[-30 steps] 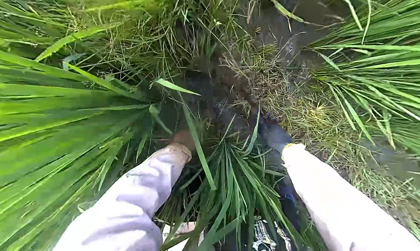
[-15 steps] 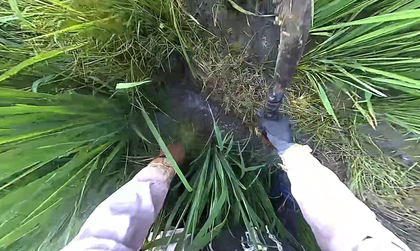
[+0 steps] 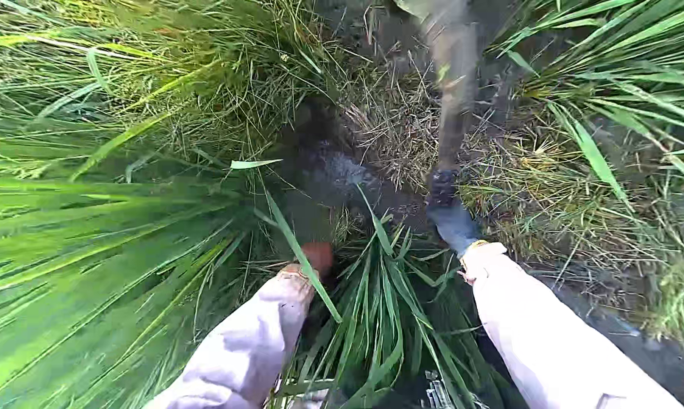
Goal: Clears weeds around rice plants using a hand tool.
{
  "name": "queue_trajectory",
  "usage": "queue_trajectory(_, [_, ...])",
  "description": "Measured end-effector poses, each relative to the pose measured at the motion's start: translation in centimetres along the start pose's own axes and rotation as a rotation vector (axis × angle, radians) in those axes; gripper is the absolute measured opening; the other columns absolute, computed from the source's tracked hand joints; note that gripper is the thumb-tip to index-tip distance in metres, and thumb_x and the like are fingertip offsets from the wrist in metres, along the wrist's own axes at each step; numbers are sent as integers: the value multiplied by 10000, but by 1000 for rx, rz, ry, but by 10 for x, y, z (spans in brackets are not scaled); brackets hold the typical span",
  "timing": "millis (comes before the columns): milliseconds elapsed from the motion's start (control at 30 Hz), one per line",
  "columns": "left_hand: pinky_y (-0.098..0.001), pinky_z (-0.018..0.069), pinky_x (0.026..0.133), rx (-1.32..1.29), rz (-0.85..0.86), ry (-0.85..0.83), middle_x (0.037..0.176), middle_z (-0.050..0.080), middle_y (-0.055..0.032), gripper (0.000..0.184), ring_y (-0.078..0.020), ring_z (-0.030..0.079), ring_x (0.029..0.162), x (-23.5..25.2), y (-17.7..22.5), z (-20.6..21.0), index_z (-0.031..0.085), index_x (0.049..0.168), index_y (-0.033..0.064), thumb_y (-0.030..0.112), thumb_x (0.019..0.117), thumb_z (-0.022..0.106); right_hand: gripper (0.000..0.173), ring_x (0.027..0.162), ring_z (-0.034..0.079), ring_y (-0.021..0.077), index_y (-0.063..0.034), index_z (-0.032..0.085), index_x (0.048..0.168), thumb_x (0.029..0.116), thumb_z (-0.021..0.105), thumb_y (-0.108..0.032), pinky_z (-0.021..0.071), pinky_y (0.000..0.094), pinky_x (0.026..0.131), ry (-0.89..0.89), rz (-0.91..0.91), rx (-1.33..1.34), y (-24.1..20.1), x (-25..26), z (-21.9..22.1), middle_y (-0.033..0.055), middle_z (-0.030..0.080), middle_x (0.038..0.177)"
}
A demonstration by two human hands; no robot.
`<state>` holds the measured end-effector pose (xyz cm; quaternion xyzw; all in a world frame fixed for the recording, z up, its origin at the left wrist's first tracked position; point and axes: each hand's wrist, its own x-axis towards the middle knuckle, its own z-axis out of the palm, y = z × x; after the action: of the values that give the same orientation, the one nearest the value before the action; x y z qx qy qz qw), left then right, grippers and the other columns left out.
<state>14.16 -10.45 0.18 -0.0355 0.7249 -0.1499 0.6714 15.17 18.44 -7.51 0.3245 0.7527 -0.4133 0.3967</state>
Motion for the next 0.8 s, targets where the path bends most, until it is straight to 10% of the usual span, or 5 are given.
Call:
queue_trajectory(133, [-660, 512, 906, 35, 98, 63, 1190, 685, -259, 331, -463, 649, 1132, 39, -34, 17, 687, 1174, 2, 252, 966, 628, 460, 909, 701, 302, -76, 693, 1123, 964, 634, -503, 567, 576, 830, -57, 81, -229, -2, -4, -2, 142, 715, 979])
queue_trajectory(333, [-650, 511, 899, -96, 107, 46, 1195, 681, -264, 361, -457, 654, 1132, 46, -28, 39, 669, 1194, -19, 257, 963, 639, 471, 763, 665, 318, -158, 596, 1296, 932, 727, -426, 555, 562, 637, 80, -104, 90, -76, 5, 23, 147, 683, 957])
queue_trajectory(467, [-691, 518, 880, -138, 167, 147, 1163, 705, -232, 376, -461, 666, 1096, 54, -52, 54, 687, 1229, 100, 319, 924, 663, 618, 1086, 684, 380, -93, 648, 1313, 1023, 460, -605, 527, 638, 952, -105, 64, -398, -14, 25, -5, 210, 696, 1187])
queue_trajectory(800, [-688, 500, 954, 108, 112, 199, 1284, 659, -271, 466, -476, 622, 1207, -120, -72, -25, 684, 1218, -10, 375, 961, 638, 588, 1037, 678, 375, -67, 614, 1325, 1073, 375, -541, 527, 637, 911, 277, 514, -143, 135, -290, -186, 215, 685, 1158])
